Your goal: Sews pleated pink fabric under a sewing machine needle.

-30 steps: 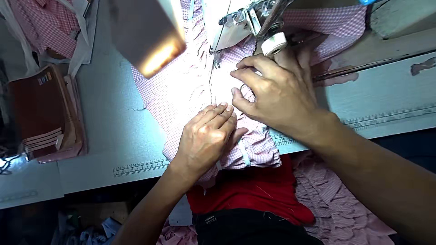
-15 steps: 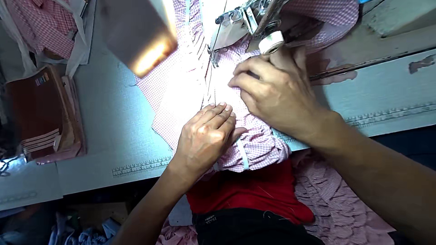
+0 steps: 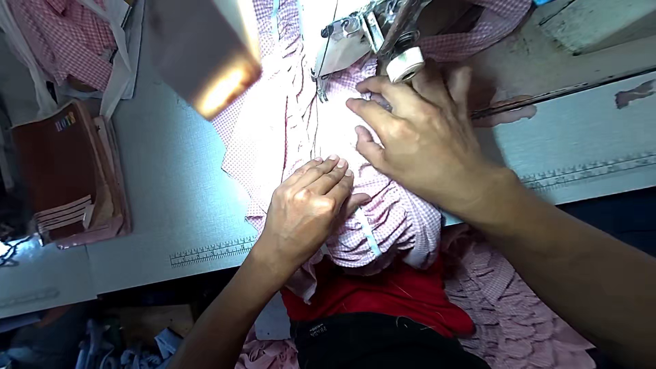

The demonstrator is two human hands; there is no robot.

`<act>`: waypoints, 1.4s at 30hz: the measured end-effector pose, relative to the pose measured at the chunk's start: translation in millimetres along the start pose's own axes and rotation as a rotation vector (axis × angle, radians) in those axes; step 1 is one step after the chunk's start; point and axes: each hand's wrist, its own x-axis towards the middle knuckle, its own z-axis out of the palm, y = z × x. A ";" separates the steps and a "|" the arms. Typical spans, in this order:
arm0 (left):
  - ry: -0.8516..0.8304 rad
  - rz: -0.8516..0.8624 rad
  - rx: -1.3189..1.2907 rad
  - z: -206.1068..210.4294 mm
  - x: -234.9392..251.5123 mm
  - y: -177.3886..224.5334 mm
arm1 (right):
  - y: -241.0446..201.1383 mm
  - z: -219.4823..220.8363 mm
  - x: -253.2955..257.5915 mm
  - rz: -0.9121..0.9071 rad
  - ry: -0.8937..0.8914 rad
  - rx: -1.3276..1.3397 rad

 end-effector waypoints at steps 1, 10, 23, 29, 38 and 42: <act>-0.001 -0.002 0.001 -0.1 0.2 0.2 | -0.1 0.3 0.6 -0.034 0.010 -0.004; -0.003 -0.006 -0.001 -2.1 1.6 1.3 | -1.9 4.9 -0.6 -0.042 0.040 -0.014; 0.002 -0.020 0.029 -1.4 4.7 4.6 | -4.1 7.5 0.9 -0.081 0.059 0.013; 0.010 -0.009 0.022 -0.8 5.7 2.6 | -2.6 8.7 0.1 -0.046 0.063 0.018; 0.008 -0.013 0.029 -1.5 5.5 3.6 | 1.0 11.6 1.9 -0.036 0.080 -0.004; 0.001 -0.012 0.020 -2.0 6.1 4.3 | 0.8 12.1 1.2 -0.078 0.108 0.007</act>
